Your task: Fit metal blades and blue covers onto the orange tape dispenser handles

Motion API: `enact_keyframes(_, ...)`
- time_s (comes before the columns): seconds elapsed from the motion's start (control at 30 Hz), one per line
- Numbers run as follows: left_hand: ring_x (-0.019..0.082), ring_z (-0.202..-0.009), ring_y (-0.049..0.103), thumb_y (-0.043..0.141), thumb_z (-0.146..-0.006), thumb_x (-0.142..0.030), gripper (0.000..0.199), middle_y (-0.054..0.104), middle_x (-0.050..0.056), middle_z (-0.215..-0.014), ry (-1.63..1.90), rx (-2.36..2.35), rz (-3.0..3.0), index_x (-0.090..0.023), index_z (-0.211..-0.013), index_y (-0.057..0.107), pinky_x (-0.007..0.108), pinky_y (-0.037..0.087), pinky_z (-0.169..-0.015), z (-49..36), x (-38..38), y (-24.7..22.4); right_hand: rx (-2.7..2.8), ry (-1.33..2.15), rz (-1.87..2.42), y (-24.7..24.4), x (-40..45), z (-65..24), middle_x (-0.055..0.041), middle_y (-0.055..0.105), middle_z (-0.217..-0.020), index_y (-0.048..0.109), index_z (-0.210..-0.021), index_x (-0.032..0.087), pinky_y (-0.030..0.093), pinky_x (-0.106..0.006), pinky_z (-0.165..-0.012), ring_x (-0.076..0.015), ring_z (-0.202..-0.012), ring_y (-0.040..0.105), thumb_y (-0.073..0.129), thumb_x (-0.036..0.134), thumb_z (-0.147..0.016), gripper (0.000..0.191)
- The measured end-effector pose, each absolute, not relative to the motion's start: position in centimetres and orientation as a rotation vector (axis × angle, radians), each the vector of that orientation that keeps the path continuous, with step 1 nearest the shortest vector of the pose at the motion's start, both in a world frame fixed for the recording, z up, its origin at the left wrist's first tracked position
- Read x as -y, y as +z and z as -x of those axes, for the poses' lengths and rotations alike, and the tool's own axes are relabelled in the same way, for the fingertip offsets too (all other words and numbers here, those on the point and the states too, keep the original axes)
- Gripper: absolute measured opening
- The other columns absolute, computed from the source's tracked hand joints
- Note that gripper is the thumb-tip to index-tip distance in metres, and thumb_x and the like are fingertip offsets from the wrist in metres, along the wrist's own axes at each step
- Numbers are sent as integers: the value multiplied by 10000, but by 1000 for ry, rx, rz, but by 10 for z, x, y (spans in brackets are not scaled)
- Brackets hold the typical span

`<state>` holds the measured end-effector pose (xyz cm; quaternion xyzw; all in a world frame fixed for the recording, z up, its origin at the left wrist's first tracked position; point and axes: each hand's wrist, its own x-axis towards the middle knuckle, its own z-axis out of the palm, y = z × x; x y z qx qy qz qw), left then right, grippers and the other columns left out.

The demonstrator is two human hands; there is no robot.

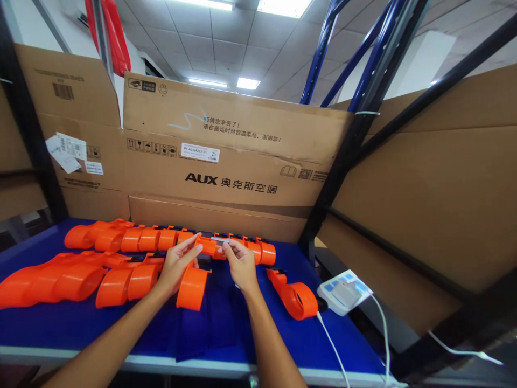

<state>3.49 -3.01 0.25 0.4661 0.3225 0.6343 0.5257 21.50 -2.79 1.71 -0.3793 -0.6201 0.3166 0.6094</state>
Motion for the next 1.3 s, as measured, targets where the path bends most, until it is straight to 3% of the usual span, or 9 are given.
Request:
enact_keyframes(0.17, 99, -533, 569, 831, -712, -436, 659, 702, 44, -862, 1603, -784, -1094, -175, -1293, 661, 231, 447, -515, -36, 28, 0, 1307, 695, 902, 13, 25, -211, -55, 762, -899, 731, -1155, 226, 570, -372, -765, -213, -784, 686, 702, 485, -848, 403)
enact_keyframes(0.33, 115, -561, 602, 835, -710, -419, 668, 718, 58, -887, 1648, -786, -1077, -187, -1306, 641, 242, 484, -554, -35, 28, 1, 1270, 634, 927, 13, 28, -215, -74, 759, -1004, 765, -1103, 233, 566, -376, -759, -215, -821, 673, 670, 456, -869, 336)
enact_keyframes(0.47, 124, -617, 617, 852, -688, -384, 612, 732, 62, -881, 1671, -792, -1040, -163, -1238, 696, 245, 489, -603, -35, 29, 3, 1331, 616, 904, 11, 29, -215, -85, 732, -1130, 786, -1081, 252, 565, -382, -756, -262, -967, 666, 693, 444, -853, 312)
enact_keyframes(0.67, 106, -561, 530, 849, -690, -405, 653, 652, -10, -644, 1591, -811, -1100, -134, -1265, 698, 227, 419, -558, -35, 32, 3, 1498, 653, 841, 10, 30, -210, -76, 710, -1178, 800, -1042, 267, 490, -458, -1006, -271, -1133, 629, 694, 428, -868, 260)
enact_keyframes(0.77, 95, -535, 488, 849, -687, -420, 687, 607, -30, -591, 1565, -824, -1115, -128, -1287, 683, 220, 392, -533, -34, 34, 4, 1555, 638, 836, 12, 32, -209, -69, 703, -1202, 799, -1050, 274, 453, -463, -1057, -262, -1152, 624, 687, 442, -876, 267)
enact_keyframes(0.97, 76, -464, 446, 865, -659, -460, 658, 545, -47, -539, 1551, -744, -899, -111, -1196, 718, 197, 340, -451, -23, 32, 14, 1572, 674, 878, 13, 33, -205, -73, 735, -1165, 719, -1223, 273, 535, -409, -899, -257, -1055, 670, 638, 438, -910, 363)
enact_keyframes(1.13, 97, -562, 548, 869, -670, -411, 425, 605, -28, -629, 1706, -658, -699, -120, -954, 741, 217, 478, -580, -17, 34, 22, 2057, 491, 926, 12, 39, -201, -61, 750, -993, 754, -959, 240, 493, -387, -889, -238, -950, 657, 654, 319, -898, 141)
enact_keyframes(1.2, 93, -559, 547, 879, -657, -396, 401, 601, -37, -628, 1712, -660, -691, -127, -914, 728, 212, 475, -574, -17, 34, 24, 2294, 420, 912, 12, 42, -198, -61, 734, -996, 744, -914, 230, 459, -390, -920, -242, -978, 629, 702, 273, -850, 87)
enact_keyframes(1.3, 63, -465, 459, 881, -648, -419, 406, 526, -69, -562, 1665, -663, -703, -134, -872, 700, 197, 405, -473, -19, 34, 24, 2466, 314, 950, 10, 44, -193, -65, 705, -1042, 733, -942, 219, 420, -384, -930, -253, -1021, 583, 751, 250, -793, 154)
